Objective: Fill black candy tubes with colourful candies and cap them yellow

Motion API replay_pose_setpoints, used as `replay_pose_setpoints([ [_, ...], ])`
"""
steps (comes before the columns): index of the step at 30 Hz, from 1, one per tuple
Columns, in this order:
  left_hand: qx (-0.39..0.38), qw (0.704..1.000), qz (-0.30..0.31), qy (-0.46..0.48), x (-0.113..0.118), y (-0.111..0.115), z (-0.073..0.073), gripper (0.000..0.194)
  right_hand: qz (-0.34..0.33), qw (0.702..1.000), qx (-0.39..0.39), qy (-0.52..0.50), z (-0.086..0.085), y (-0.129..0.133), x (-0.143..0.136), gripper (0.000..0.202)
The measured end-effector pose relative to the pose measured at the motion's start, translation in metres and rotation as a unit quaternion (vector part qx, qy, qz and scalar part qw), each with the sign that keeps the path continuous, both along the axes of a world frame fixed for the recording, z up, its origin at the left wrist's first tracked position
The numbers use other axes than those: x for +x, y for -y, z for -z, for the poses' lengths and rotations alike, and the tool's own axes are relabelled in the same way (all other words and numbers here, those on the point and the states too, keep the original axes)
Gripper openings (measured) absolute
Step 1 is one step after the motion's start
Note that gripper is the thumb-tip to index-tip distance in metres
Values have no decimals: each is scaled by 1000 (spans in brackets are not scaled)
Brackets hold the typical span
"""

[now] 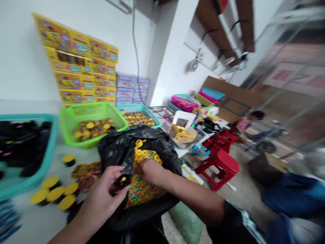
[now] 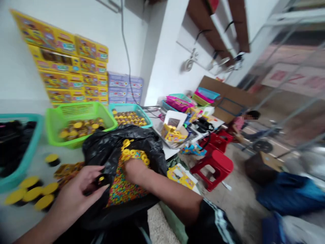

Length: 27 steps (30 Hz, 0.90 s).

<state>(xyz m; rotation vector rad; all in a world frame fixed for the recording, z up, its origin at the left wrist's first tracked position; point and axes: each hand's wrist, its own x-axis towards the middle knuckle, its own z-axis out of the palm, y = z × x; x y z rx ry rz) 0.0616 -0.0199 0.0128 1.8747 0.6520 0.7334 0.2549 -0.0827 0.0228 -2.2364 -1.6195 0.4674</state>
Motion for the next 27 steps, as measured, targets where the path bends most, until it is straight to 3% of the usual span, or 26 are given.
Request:
replay_pose_setpoints([
  [4,-31,999,26,-22,7,-11,11,34,39,995,65,-63,-19,10,8,13],
  [6,-35,998,36,-28,10,-10,11,34,44,986,100,-127,-25,19,6,13],
  [9,-15,1000,25,-8,14,-2,4,29,34,959,124,-253,-26,30,-4,28],
  [11,-8,1000,16,9,17,3,-1,23,19,931,122,-343,-23,34,-12,32],
  [14,-4,1000,19,24,20,5,-6,21,28,852,120,-509,-17,32,-22,30],
  [16,-5,999,20,27,20,5,-8,20,52,814,131,-563,-14,28,-29,29],
  [22,12,999,28,27,16,9,-9,17,129,801,160,-562,-15,22,-42,28],
  [27,33,999,31,24,15,9,-8,27,174,815,149,-532,-17,20,-47,23],
])
